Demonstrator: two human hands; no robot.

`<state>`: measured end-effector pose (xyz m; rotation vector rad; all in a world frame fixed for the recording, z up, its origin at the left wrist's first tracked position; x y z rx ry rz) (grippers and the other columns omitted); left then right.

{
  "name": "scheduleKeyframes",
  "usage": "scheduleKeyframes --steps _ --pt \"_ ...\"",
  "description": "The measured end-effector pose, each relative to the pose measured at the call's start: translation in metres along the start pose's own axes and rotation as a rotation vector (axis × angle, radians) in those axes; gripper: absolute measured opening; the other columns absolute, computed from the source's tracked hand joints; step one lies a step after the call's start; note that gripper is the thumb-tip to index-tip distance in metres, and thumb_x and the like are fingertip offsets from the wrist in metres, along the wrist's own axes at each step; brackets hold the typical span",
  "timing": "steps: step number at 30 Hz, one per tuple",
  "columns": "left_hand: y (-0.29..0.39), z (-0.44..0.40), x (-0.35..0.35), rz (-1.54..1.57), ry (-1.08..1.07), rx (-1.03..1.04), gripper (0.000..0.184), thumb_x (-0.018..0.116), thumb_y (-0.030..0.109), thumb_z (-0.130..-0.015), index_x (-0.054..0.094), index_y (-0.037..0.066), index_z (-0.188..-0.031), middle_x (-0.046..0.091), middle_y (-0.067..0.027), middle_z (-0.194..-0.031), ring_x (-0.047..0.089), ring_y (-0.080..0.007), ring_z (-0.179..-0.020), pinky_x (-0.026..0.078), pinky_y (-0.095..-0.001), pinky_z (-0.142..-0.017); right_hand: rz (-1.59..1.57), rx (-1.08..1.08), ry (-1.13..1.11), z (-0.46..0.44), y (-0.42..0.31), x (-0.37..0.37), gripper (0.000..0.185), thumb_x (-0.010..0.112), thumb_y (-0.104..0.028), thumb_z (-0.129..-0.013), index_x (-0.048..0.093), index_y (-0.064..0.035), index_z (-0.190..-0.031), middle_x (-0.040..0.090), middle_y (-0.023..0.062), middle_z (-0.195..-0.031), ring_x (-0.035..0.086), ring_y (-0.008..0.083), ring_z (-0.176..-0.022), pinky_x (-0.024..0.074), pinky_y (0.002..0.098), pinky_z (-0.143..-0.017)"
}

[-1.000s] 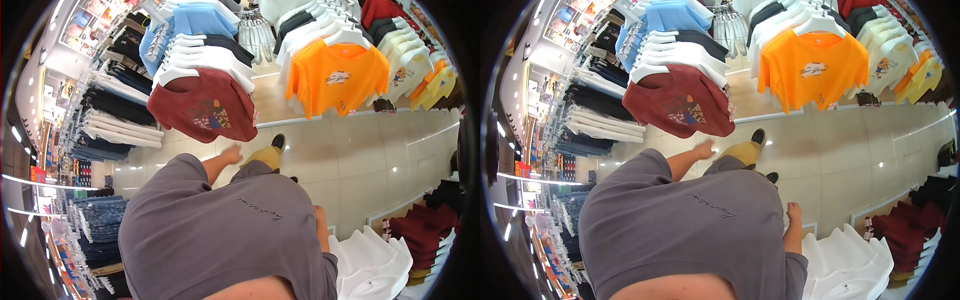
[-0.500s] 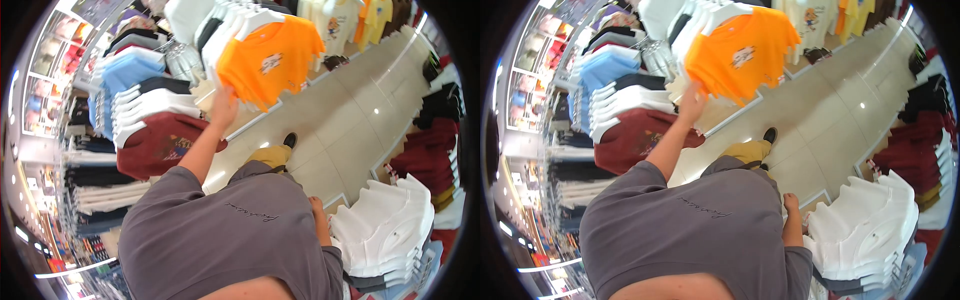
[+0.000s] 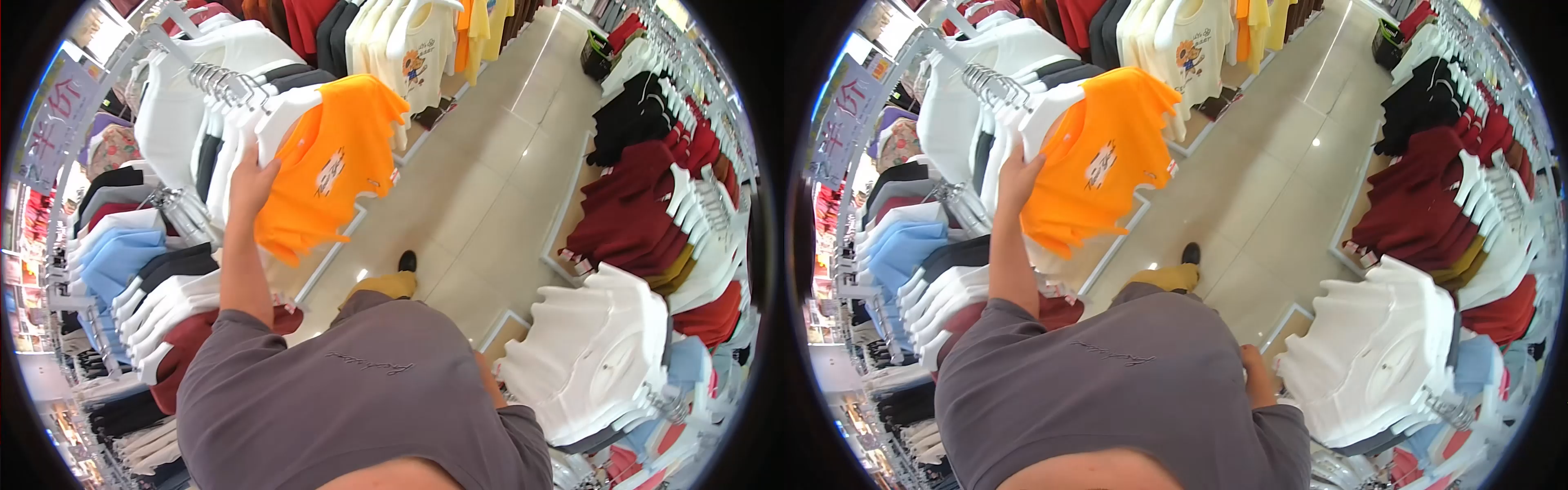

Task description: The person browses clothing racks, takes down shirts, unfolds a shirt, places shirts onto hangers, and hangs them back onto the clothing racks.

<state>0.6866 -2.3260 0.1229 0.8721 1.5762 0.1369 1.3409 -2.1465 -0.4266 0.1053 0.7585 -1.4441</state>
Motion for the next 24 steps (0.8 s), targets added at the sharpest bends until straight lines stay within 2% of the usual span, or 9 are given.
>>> scheduleKeyframes --steps 2,4,8,10,12,15,16,19,24 --pt "0.004 -0.006 0.000 0.111 -0.093 -0.049 0.062 0.064 0.026 -0.082 0.047 0.001 -0.137 0.064 -0.0225 -0.116 0.063 -0.0330 -0.106 0.046 -0.0368 -0.092 0.071 -0.065 0.066 -0.032 0.000 -0.017 0.041 0.051 -0.032 -0.084 0.070 0.0005 -0.099 0.066 0.0252 -0.103 0.063 0.0406 -0.101 0.0486 0.0451 -0.089" --pt "0.007 -0.009 0.001 0.359 -0.163 -0.100 0.062 0.064 0.021 -0.079 0.049 -0.002 -0.134 0.067 -0.0199 -0.112 0.064 -0.0287 -0.103 0.046 -0.0338 -0.091 0.218 -0.200 -0.093 -0.052 -0.049 -0.041 0.040 0.051 -0.033 -0.084 0.071 -0.0007 -0.099 0.066 0.0252 -0.105 0.062 0.0411 -0.103 0.0482 0.0455 -0.090" --pt "0.028 -0.013 -0.012 0.367 -0.187 -0.136 0.070 0.064 0.020 -0.073 0.046 -0.008 -0.135 0.066 -0.0179 -0.110 0.062 -0.0226 -0.101 0.045 -0.0312 -0.091 0.104 -0.126 0.015 -0.053 -0.202 -0.170 0.043 0.051 -0.035 -0.085 0.069 -0.0009 -0.103 0.065 0.0240 -0.108 0.061 0.0417 -0.104 0.0477 0.0473 -0.091" --pt "0.036 -0.018 -0.017 0.352 -0.227 -0.105 0.059 0.064 0.017 -0.074 0.053 -0.007 -0.127 0.067 -0.0157 -0.108 0.063 -0.0206 -0.097 0.046 -0.0307 -0.088 0.000 -0.317 0.191 -0.105 -0.237 -0.196 0.033 0.055 -0.031 -0.084 0.066 -0.0004 -0.080 0.066 0.0158 -0.076 0.064 0.0260 -0.069 0.0491 0.0388 -0.065" --pt "0.043 -0.021 -0.016 0.387 -0.274 -0.060 0.038 0.066 0.014 -0.073 0.064 -0.004 -0.106 0.068 -0.0097 -0.093 0.061 -0.0167 -0.082 0.047 -0.0300 -0.076 -0.007 -0.534 0.250 -0.114 -0.296 -0.231 0.032 0.055 -0.030 -0.085 0.061 -0.0009 -0.076 0.062 0.0122 -0.070 0.059 0.0204 -0.059 0.0464 0.0372 -0.059" --pt "0.044 -0.023 0.007 0.482 -0.302 0.031 0.027 0.067 0.013 -0.072 0.063 -0.003 -0.093 0.062 -0.0063 -0.078 0.056 -0.0143 -0.073 0.045 -0.0308 -0.066 -0.145 -0.396 0.287 -0.134 -0.334 -0.249 0.031 0.056 -0.031 -0.087 0.066 -0.0010 -0.090 0.064 0.0118 -0.075 0.060 0.0206 -0.063 0.0481 0.0364 -0.062" --pt "0.064 -0.030 0.009 0.279 -0.312 0.232 0.021 0.068 0.013 -0.073 0.063 -0.002 -0.088 0.056 -0.0068 -0.070 0.055 -0.0167 -0.067 0.045 -0.0322 -0.063 -0.136 -0.373 0.237 -0.131 -0.349 -0.251 0.033 0.057 -0.031 -0.088 0.065 -0.0007 -0.098 0.065 0.0112 -0.079 0.060 0.0206 -0.065 0.0488 0.0363 -0.064" --pt "0.098 -0.030 0.036 0.230 -0.479 0.064 0.019 0.068 0.012 -0.073 0.063 0.000 -0.087 0.058 -0.0097 -0.070 0.057 -0.0211 -0.065 0.046 -0.0331 -0.063 -0.134 -0.359 0.132 -0.139 -0.370 -0.245 0.038 0.059 -0.030 -0.089 0.064 -0.0004 -0.112 0.067 0.0104 -0.088 0.061 0.0207 -0.068 0.0502 0.0365 -0.067" --pt "0.103 -0.030 0.115 0.199 -0.618 0.164 0.017 0.065 0.017 -0.075 0.064 0.004 -0.087 0.064 -0.0132 -0.076 0.062 -0.0278 -0.070 0.048 -0.0382 -0.065 -0.346 -0.216 -0.097 -0.114 -0.379 -0.253 0.039 0.059 -0.030 -0.091 0.063 -0.0011 -0.117 0.066 0.0102 -0.096 0.060 0.0193 -0.068 0.0499 0.0344 -0.064"
Point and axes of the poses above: each hand's wrist, its own z-axis away from the middle knuckle, its own x-axis out of the palm, y = z × x, the point moved 7 cm from there along -z, towards the middle knuckle
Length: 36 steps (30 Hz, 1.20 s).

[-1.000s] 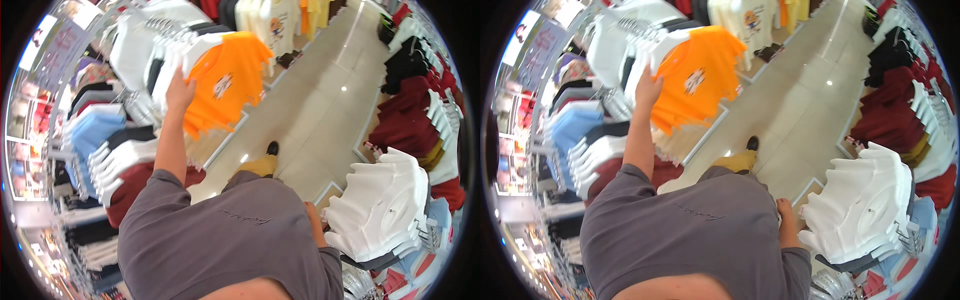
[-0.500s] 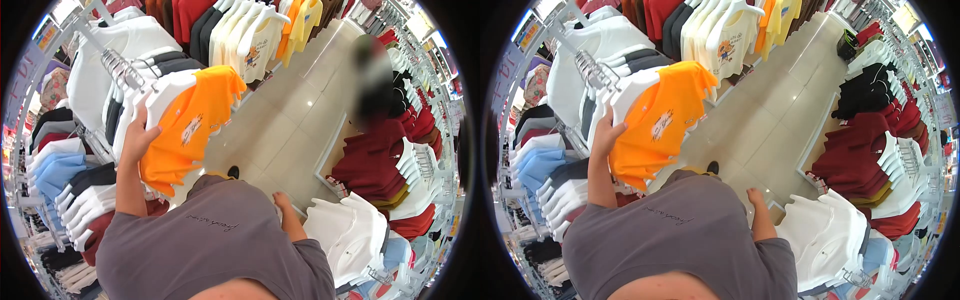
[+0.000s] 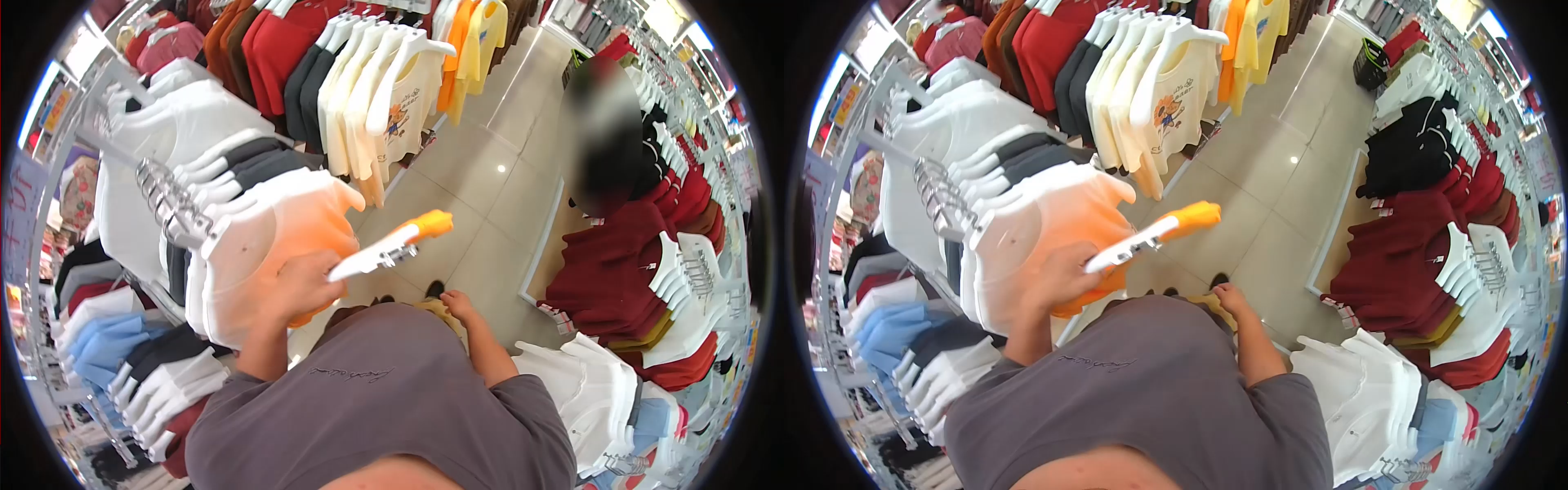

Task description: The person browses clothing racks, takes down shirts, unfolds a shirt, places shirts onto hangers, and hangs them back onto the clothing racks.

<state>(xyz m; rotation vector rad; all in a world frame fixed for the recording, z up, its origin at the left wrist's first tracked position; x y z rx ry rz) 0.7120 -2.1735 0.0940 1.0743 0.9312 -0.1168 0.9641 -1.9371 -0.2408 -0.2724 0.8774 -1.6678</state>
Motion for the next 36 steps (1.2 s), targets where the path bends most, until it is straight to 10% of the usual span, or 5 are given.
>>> scheduleKeyframes --steps 7,23,31,36 --pt "0.037 -0.069 0.061 -0.022 -0.248 0.078 0.021 0.062 0.021 -0.077 0.064 0.005 -0.091 0.065 -0.0170 -0.083 0.063 -0.0366 -0.080 0.049 -0.0434 -0.072 -0.400 0.247 0.070 -0.018 0.037 -0.069 0.036 0.056 -0.029 -0.093 0.058 -0.0075 -0.122 0.063 0.0076 -0.094 0.060 0.0168 -0.065 0.0465 0.0284 -0.055" --pt "0.210 -0.285 0.131 -0.288 -0.311 0.421 0.026 0.060 0.022 -0.075 0.061 0.003 -0.092 0.064 -0.0171 -0.089 0.061 -0.0381 -0.085 0.048 -0.0465 -0.076 -0.647 -0.139 0.442 -0.096 -0.104 -0.323 0.024 0.050 -0.018 -0.097 0.061 -0.0047 -0.114 0.066 0.0048 -0.101 0.063 0.0164 -0.085 0.0520 0.0313 -0.070" --pt "0.245 -0.360 0.140 -0.211 -0.290 0.363 0.025 0.063 0.022 -0.077 0.062 0.003 -0.094 0.063 -0.0165 -0.087 0.062 -0.0353 -0.083 0.048 -0.0428 -0.073 -0.476 -0.407 0.790 -0.082 -0.140 -0.415 0.046 0.061 -0.020 -0.090 0.050 -0.0036 -0.132 0.059 0.0105 -0.124 0.056 0.0218 -0.111 0.0440 0.0348 -0.096" --pt "0.244 -0.414 0.146 -0.155 -0.314 0.346 0.025 0.067 0.021 -0.077 0.064 0.003 -0.095 0.063 -0.0158 -0.082 0.062 -0.0325 -0.079 0.048 -0.0394 -0.071 0.318 -0.637 1.079 -0.022 -0.244 -0.413 0.066 0.067 -0.015 -0.078 0.043 -0.0008 -0.138 0.044 0.0209 -0.139 0.038 0.0367 -0.134 0.0295 0.0464 -0.112"
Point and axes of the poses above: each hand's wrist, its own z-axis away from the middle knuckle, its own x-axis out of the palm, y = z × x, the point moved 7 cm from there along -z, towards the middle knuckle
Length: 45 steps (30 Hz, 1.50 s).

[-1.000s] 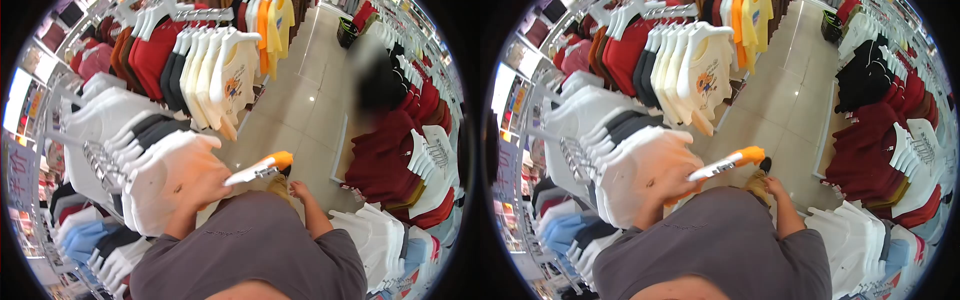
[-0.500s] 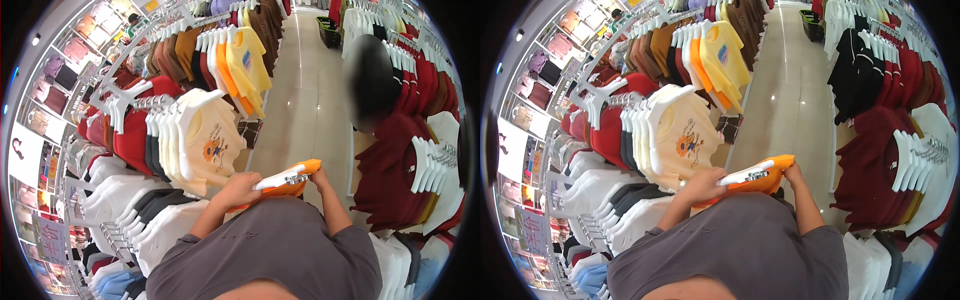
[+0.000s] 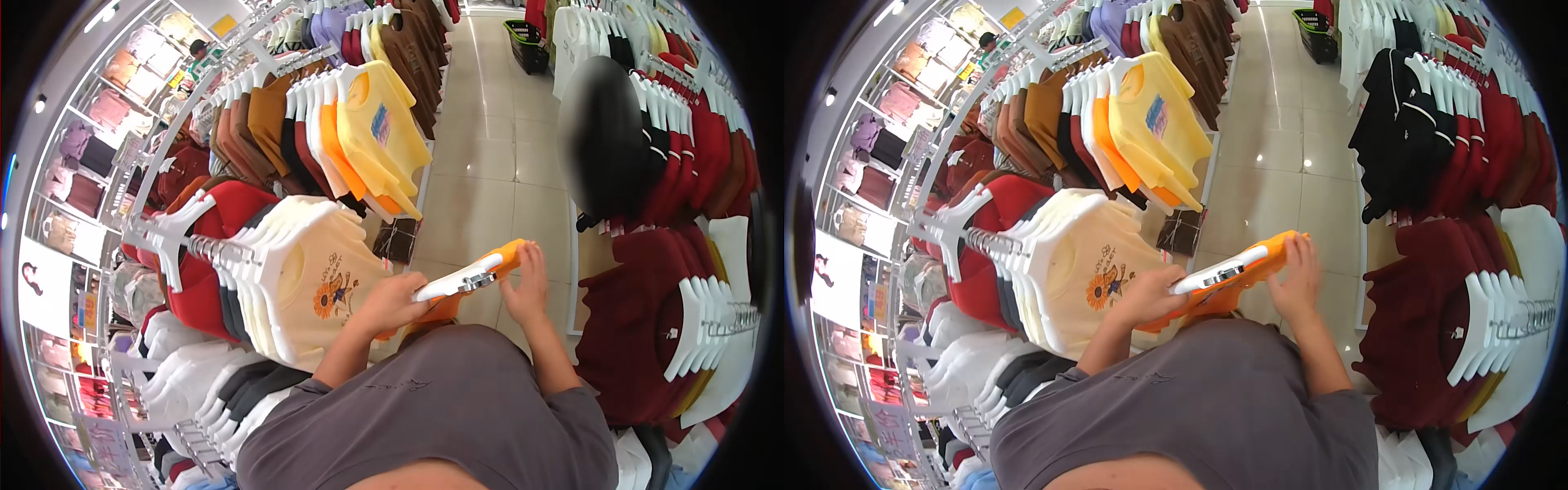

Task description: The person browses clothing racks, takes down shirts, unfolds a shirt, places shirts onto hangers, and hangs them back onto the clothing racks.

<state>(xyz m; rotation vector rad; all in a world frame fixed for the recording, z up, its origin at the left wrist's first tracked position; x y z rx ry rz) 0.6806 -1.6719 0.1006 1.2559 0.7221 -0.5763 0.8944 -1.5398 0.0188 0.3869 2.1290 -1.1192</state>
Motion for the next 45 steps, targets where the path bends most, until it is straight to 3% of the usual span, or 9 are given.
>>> scheduleKeyframes --steps 7,11,12,15,21,27,30,34,45 --pt "-0.028 -0.102 -0.014 0.004 -0.111 0.209 0.021 0.062 0.020 -0.076 0.061 0.004 -0.089 0.063 -0.0172 -0.086 0.062 -0.0378 -0.082 0.049 -0.0453 -0.073 -0.155 -0.176 -0.111 -0.074 -0.032 0.054 0.069 0.077 -0.029 -0.072 0.050 -0.0012 -0.128 0.053 0.0190 -0.127 0.046 0.0396 -0.124 0.0272 0.0532 -0.112" --pt "-0.049 -0.149 -0.044 -0.028 -0.092 0.232 0.024 0.063 0.023 -0.076 0.063 0.003 -0.090 0.064 -0.0167 -0.084 0.063 -0.0359 -0.082 0.049 -0.0431 -0.073 -0.262 -0.043 -0.290 -0.137 -0.032 0.081 0.061 0.081 -0.037 -0.069 0.058 -0.0017 -0.114 0.061 0.0158 -0.110 0.053 0.0369 -0.113 0.0293 0.0521 -0.111" --pt "-0.055 -0.156 -0.052 -0.019 -0.086 0.205 0.024 0.062 0.022 -0.076 0.064 0.003 -0.091 0.064 -0.0168 -0.084 0.063 -0.0357 -0.082 0.049 -0.0429 -0.073 -0.165 -0.111 -0.200 -0.152 -0.042 0.080 0.048 0.080 -0.036 -0.071 0.064 -0.0035 -0.102 0.064 0.0130 -0.102 0.057 0.0347 -0.104 0.0383 0.0472 -0.103" --pt "-0.071 -0.171 -0.078 0.027 -0.076 0.155 0.024 0.060 0.021 -0.077 0.064 0.003 -0.093 0.064 -0.0168 -0.084 0.064 -0.0343 -0.079 0.050 -0.0415 -0.072 -0.245 -0.100 -0.270 -0.192 -0.063 0.088 0.047 0.081 -0.034 -0.072 0.062 -0.0041 -0.103 0.062 0.0124 -0.095 0.059 0.0306 -0.095 0.0444 0.0428 -0.093" --pt "-0.105 -0.187 -0.102 0.071 -0.067 0.014 0.027 0.063 0.023 -0.079 0.064 0.003 -0.097 0.064 -0.0160 -0.082 0.065 -0.0307 -0.075 0.050 -0.0385 -0.069 -0.347 -0.184 -0.311 -0.242 -0.074 0.129 0.044 0.079 -0.039 -0.073 0.064 -0.0035 -0.096 0.062 0.0133 -0.089 0.059 0.0315 -0.084 0.0472 0.0409 -0.075" --pt "-0.127 -0.210 -0.111 0.244 -0.003 -0.037 0.036 0.061 0.031 -0.087 0.063 0.004 -0.110 0.065 -0.0173 -0.102 0.063 -0.0338 -0.096 0.049 -0.0409 -0.083 -0.323 -0.198 -0.302 -0.293 -0.073 0.150 0.045 0.076 -0.047 -0.070 0.060 -0.0046 -0.074 0.058 0.0127 -0.071 0.055 0.0355 -0.070 0.0433 0.0447 -0.064" --pt "-0.137 -0.218 -0.153 0.168 0.490 0.051 0.042 0.063 0.021 -0.088 0.055 0.001 -0.123 0.056 -0.0182 -0.129 0.053 -0.0351 -0.120 0.041 -0.0401 -0.102 -0.290 -0.176 -0.340 -0.317 -0.055 0.169 0.046 0.076 -0.048 -0.070 0.060 -0.0045 -0.074 0.058 0.0125 -0.070 0.055 0.0349 -0.069 0.0433 0.0448 -0.064" --pt "-0.143 -0.235 -0.203 -0.063 0.875 -0.034 0.046 0.063 0.016 -0.086 0.052 0.000 -0.128 0.054 -0.0210 -0.131 0.049 -0.0375 -0.123 0.038 -0.0418 -0.105 -0.369 -0.217 -0.365 -0.362 -0.041 0.180 0.046 0.077 -0.047 -0.069 0.061 -0.0041 -0.073 0.058 0.0130 -0.068 0.055 0.0348 -0.068 0.0435 0.0447 -0.064" --pt "-0.166 -0.342 -0.266 -0.129 0.855 -0.446 0.060 0.066 0.024 -0.085 0.045 -0.006 -0.134 0.054 -0.0264 -0.130 0.053 -0.0383 -0.121 0.041 -0.0409 -0.102 -0.571 -0.195 -0.353 -0.502 0.029 0.171 0.041 0.079 -0.043 -0.070 0.066 -0.0053 -0.078 0.064 0.0118 -0.072 0.059 0.0320 -0.070 0.0481 0.0418 -0.066"
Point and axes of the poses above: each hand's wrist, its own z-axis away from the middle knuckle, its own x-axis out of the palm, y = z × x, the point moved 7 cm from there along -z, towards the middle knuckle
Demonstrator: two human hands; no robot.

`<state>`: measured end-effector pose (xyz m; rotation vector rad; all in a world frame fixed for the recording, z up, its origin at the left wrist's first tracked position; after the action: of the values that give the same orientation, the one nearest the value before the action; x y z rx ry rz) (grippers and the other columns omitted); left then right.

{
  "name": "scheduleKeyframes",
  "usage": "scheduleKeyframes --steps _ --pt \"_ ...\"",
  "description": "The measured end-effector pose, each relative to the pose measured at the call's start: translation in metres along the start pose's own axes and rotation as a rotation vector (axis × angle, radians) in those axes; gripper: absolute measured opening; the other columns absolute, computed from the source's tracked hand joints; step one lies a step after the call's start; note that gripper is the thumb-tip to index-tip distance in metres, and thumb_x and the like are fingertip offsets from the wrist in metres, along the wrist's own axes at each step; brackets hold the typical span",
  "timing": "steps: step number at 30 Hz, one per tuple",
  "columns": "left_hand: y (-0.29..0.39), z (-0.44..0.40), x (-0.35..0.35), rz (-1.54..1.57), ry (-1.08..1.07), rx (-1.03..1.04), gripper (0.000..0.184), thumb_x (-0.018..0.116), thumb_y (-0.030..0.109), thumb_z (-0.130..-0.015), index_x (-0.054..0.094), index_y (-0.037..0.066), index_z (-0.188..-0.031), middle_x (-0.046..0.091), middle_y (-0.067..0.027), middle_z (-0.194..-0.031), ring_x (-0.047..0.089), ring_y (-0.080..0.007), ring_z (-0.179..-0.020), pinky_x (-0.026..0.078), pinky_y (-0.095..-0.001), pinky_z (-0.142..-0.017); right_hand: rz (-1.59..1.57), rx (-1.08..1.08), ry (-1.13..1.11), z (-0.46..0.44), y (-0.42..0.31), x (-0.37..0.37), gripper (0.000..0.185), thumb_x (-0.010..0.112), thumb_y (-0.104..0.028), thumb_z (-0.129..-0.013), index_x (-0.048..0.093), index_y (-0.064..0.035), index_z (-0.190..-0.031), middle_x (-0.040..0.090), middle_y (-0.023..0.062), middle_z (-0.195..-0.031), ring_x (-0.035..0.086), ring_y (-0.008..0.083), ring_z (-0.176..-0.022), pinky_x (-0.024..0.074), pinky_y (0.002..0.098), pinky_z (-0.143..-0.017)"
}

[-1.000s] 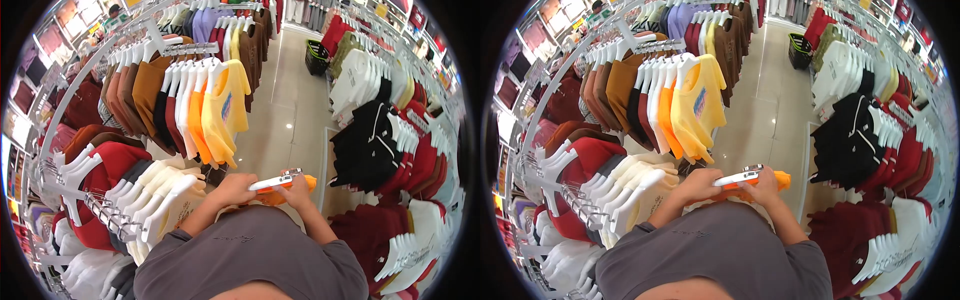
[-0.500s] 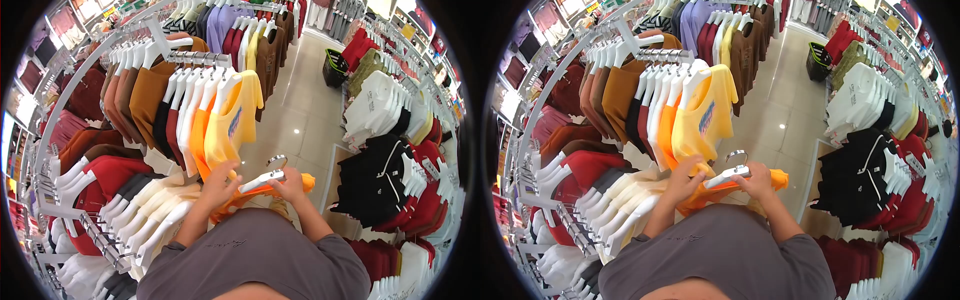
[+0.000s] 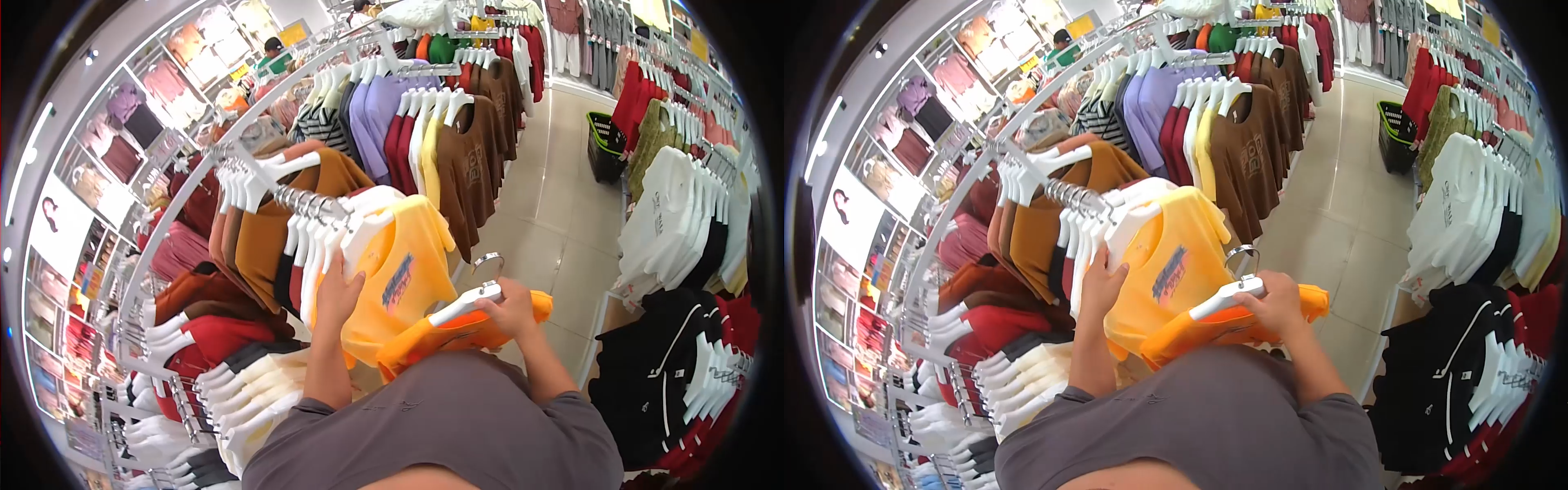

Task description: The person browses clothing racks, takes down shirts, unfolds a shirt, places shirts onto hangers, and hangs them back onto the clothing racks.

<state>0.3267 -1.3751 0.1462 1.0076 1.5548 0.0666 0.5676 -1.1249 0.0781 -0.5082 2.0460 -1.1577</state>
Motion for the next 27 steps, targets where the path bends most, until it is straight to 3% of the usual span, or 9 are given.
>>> scheduleKeyframes --steps 4,5,9,12,16,18,20,24,27 --pt "0.003 -0.023 0.012 0.008 -0.044 -0.151 0.057 0.067 0.027 -0.084 0.050 -0.004 -0.128 0.062 -0.0280 -0.115 0.060 -0.0417 -0.109 0.046 -0.0443 -0.093 0.130 -0.078 0.022 -0.025 0.010 -0.042 0.041 0.079 -0.043 -0.069 0.066 -0.0052 -0.077 0.063 0.0112 -0.071 0.059 0.0319 -0.069 0.0479 0.0416 -0.065" --pt "0.001 -0.025 0.015 0.041 0.026 -0.114 0.052 0.068 0.028 -0.083 0.055 -0.005 -0.122 0.066 -0.0266 -0.106 0.064 -0.0394 -0.101 0.049 -0.0427 -0.086 0.171 -0.101 0.019 -0.030 0.014 -0.050 0.041 0.080 -0.043 -0.068 0.066 -0.0050 -0.077 0.063 0.0109 -0.070 0.059 0.0319 -0.069 0.0479 0.0416 -0.065" --pt "-0.004 -0.027 0.020 0.152 0.052 -0.208 0.044 0.070 0.028 -0.082 0.062 -0.006 -0.108 0.068 -0.0243 -0.097 0.067 -0.0336 -0.090 0.049 -0.0386 -0.080 0.123 -0.026 0.034 -0.053 0.035 -0.080 0.041 0.082 -0.040 -0.066 0.066 -0.0037 -0.077 0.064 0.0117 -0.072 0.060 0.0317 -0.068 0.0484 0.0407 -0.064" --pt "0.025 -0.024 0.010 0.017 -0.036 -0.322 0.043 0.071 0.028 -0.082 0.063 -0.006 -0.107 0.068 -0.0240 -0.096 0.066 -0.0331 -0.090 0.049 -0.0385 -0.080 0.164 -0.035 0.124 -0.062 0.049 -0.104 0.040 0.083 -0.037 -0.067 0.067 -0.0026 -0.080 0.065 0.0135 -0.074 0.061 0.0318 -0.068 0.0492 0.0397 -0.066" --pt "0.062 -0.020 0.009 0.099 0.043 -0.142 0.039 0.072 0.029 -0.081 0.063 -0.005 -0.099 0.066 -0.0229 -0.088 0.064 -0.0332 -0.083 0.048 -0.0395 -0.075 0.148 0.047 0.020 -0.072 0.085 -0.127 0.041 0.082 -0.035 -0.069 0.067 -0.0009 -0.086 0.065 0.0138 -0.077 0.062 0.0290 -0.070 0.0498 0.0375 -0.067" --pt "0.056 -0.016 0.019 0.122 0.048 -0.164 0.039 0.072 0.030 -0.081 0.063 -0.005 -0.098 0.066 -0.0224 -0.087 0.064 -0.0341 -0.083 0.048 -0.0396 -0.074 0.139 0.153 0.089 -0.075 0.101 -0.151 0.044 0.081 -0.037 -0.073 0.065 0.0007 -0.090 0.064 0.0101 -0.079 0.061 0.0213 -0.072 0.0491 0.0334 -0.069" --pt "0.045 -0.009 0.047 0.059 -0.177 -0.211 0.040 0.069 0.032 -0.082 0.062 -0.003 -0.099 0.067 -0.0220 -0.090 0.064 -0.0366 -0.087 0.049 -0.0412 -0.076 0.070 0.119 0.068 -0.079 0.108 -0.166 0.046 0.081 -0.038 -0.075 0.063 0.0014 -0.092 0.063 0.0077 -0.081 0.059 0.0174 -0.074 0.0485 0.0311 -0.070" --pt "0.015 0.025 0.100 -0.003 -0.324 -0.254 0.037 0.066 0.030 -0.081 0.061 0.000 -0.101 0.066 -0.0222 -0.092 0.064 -0.0385 -0.089 0.049 -0.0433 -0.077 -0.207 0.062 0.077 -0.096 0.108 -0.183 0.048 0.079 -0.037 -0.080 0.060 0.0028 -0.098 0.060 0.0033 -0.087 0.055 0.0108 -0.080 0.0470 0.0267 -0.073" --pt "-0.009 0.069 0.140 0.024 -0.499 -0.281 0.036 0.064 0.025 -0.078 0.060 0.002 -0.105 0.066 -0.0226 -0.095 0.064 -0.0387 -0.092 0.049 -0.0456 -0.079 -0.147 0.057 -0.027 -0.116 0.099 -0.179 0.047 0.079 -0.034 -0.081 0.059 0.0039 -0.101 0.060 0.0039 -0.090 0.055 0.0107 -0.082 0.0469 0.0260 -0.074"
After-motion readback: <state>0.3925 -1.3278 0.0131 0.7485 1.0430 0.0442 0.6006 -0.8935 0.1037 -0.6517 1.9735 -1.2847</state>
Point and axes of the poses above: each hand's wrist, its own z-axis away from the middle knuckle, its own x-axis out of the palm, y = z × x, the point moved 7 cm from there along -z, towards the middle knuckle
